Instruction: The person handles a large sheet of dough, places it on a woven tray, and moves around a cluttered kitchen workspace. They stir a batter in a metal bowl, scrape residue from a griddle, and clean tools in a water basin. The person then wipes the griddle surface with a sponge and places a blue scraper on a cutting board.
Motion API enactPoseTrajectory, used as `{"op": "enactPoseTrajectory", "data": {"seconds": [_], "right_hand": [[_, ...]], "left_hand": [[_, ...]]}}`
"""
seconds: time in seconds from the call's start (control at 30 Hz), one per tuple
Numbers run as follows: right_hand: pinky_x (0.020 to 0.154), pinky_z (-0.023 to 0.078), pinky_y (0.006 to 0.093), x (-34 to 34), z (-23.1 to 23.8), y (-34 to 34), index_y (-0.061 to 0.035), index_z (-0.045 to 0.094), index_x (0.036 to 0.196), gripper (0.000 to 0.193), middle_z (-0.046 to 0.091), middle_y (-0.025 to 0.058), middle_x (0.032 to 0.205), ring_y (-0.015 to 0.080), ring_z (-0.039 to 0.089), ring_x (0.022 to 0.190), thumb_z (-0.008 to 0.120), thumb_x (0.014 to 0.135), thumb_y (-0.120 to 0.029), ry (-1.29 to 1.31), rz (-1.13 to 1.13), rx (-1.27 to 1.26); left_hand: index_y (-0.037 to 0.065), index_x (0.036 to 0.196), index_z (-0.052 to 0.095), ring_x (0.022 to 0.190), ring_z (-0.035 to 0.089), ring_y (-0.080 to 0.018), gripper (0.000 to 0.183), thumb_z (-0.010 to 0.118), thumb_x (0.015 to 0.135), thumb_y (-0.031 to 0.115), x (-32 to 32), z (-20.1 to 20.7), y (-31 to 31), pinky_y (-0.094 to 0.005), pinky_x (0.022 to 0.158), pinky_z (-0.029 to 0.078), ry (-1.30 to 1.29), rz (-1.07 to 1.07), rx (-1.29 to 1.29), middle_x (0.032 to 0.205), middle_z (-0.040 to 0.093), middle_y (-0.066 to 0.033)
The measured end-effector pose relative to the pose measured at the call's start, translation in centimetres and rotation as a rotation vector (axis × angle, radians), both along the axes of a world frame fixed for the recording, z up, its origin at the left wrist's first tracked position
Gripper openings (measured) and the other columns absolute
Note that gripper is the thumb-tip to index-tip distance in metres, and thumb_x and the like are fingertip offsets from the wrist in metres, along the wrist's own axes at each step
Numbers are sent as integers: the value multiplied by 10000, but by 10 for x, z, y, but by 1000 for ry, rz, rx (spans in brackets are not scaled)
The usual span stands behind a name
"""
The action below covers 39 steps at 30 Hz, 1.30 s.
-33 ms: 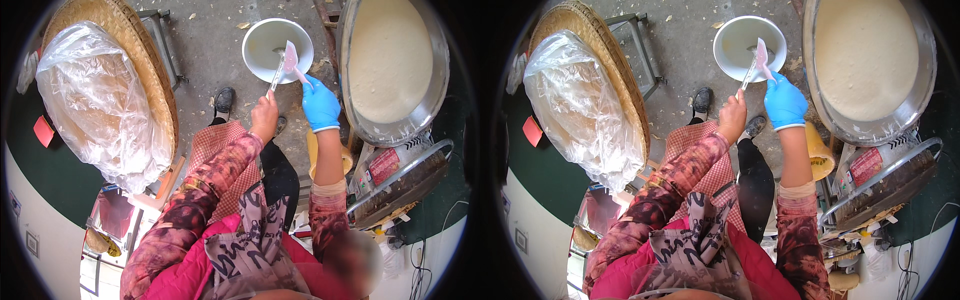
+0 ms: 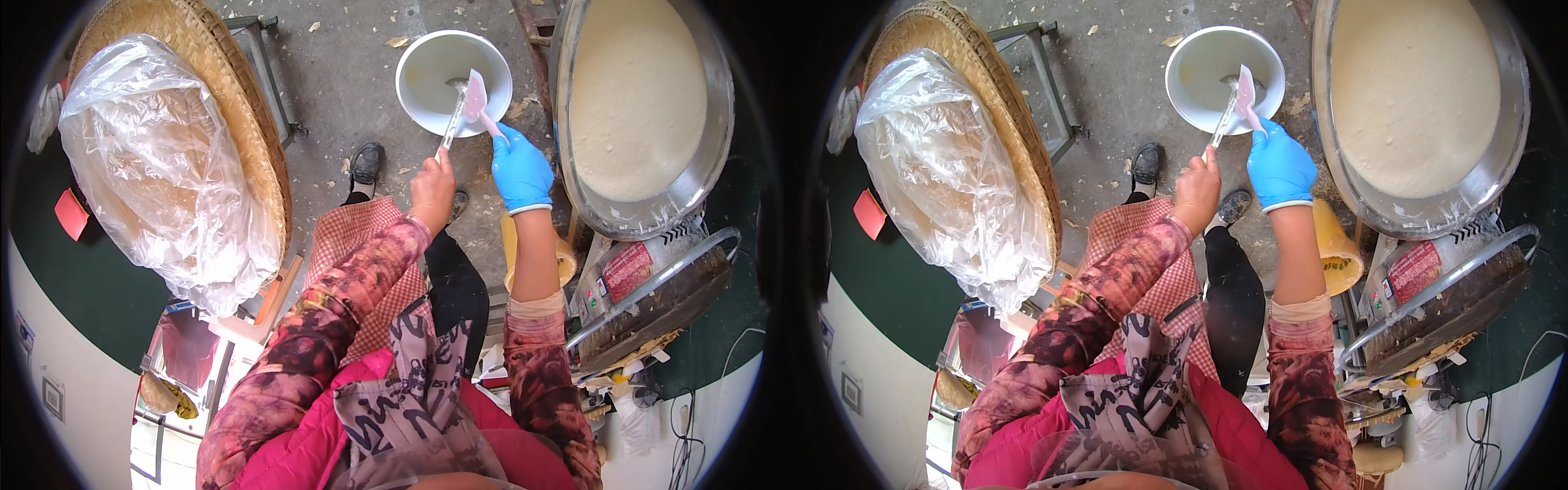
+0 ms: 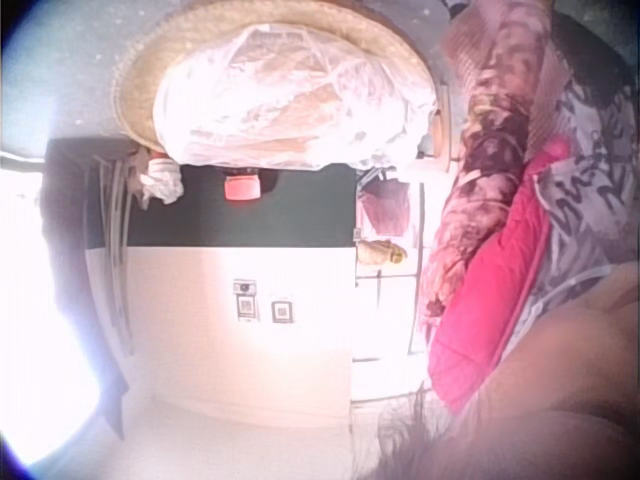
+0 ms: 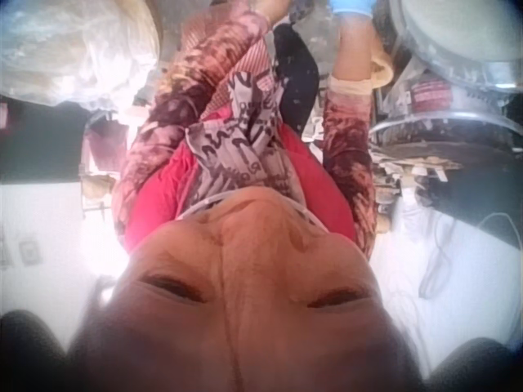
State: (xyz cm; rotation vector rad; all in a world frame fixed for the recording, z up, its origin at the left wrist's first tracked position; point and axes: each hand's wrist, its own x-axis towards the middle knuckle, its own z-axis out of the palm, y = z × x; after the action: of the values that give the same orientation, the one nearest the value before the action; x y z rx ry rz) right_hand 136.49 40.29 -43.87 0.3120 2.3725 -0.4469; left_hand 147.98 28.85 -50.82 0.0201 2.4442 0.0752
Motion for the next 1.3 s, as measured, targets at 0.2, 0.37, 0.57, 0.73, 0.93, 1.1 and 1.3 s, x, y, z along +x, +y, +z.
{"op": "enactPoseTrajectory", "data": {"seconds": [0.2,0.37,0.57,0.73,0.93,1.1,1.3], "right_hand": [[721,474,460,4,-2,-6,-169,591,1119,326,637,187,898,369,611,817,425,885,-325,28,-94,34],[717,472,463,1,-3,-11,-175,584,1127,330,636,194,891,372,611,816,411,889,-325,-30,-35,29],[746,468,457,-8,-15,-20,-161,588,1126,331,624,193,941,370,600,858,429,885,-322,-62,-45,35],[728,467,473,-9,-29,-20,-172,581,1127,330,628,205,906,374,605,836,401,882,-301,81,-28,-72],[715,473,469,-5,-84,-24,-210,557,1146,317,627,164,952,377,600,832,381,890,-276,-15,-57,-26],[706,475,454,-19,-120,-17,-239,568,1160,313,615,161,975,363,596,847,419,900,-331,52,169,-102],[663,477,448,-20,-64,8,-245,584,1138,279,612,174,869,362,593,758,433,903,-236,98,323,-17]], "left_hand": [[20,1276,426,589,593,-175,497,529,793,73,3,-3,4,-258,489,494,46,-17,-18,799,501,-70],[21,1271,433,568,588,-159,489,527,793,70,5,-4,6,-239,468,485,45,-21,-21,770,494,-51],[12,1268,431,574,589,-160,490,529,792,68,8,-5,9,-244,472,490,39,-25,-56,780,495,-61],[6,1271,428,577,592,-164,496,532,790,70,9,-5,10,-246,476,494,21,-31,-54,786,496,-66],[12,1276,429,578,594,-164,505,533,784,69,8,-3,9,-248,475,495,5,-34,-38,788,497,-66],[36,1298,409,578,598,-170,532,532,782,66,11,-6,-2,-263,464,491,19,-47,-24,783,497,-68],[65,1346,339,561,603,-211,597,528,779,67,11,-6,-20,-307,452,492,-40,22,79,787,508,-102]]}}
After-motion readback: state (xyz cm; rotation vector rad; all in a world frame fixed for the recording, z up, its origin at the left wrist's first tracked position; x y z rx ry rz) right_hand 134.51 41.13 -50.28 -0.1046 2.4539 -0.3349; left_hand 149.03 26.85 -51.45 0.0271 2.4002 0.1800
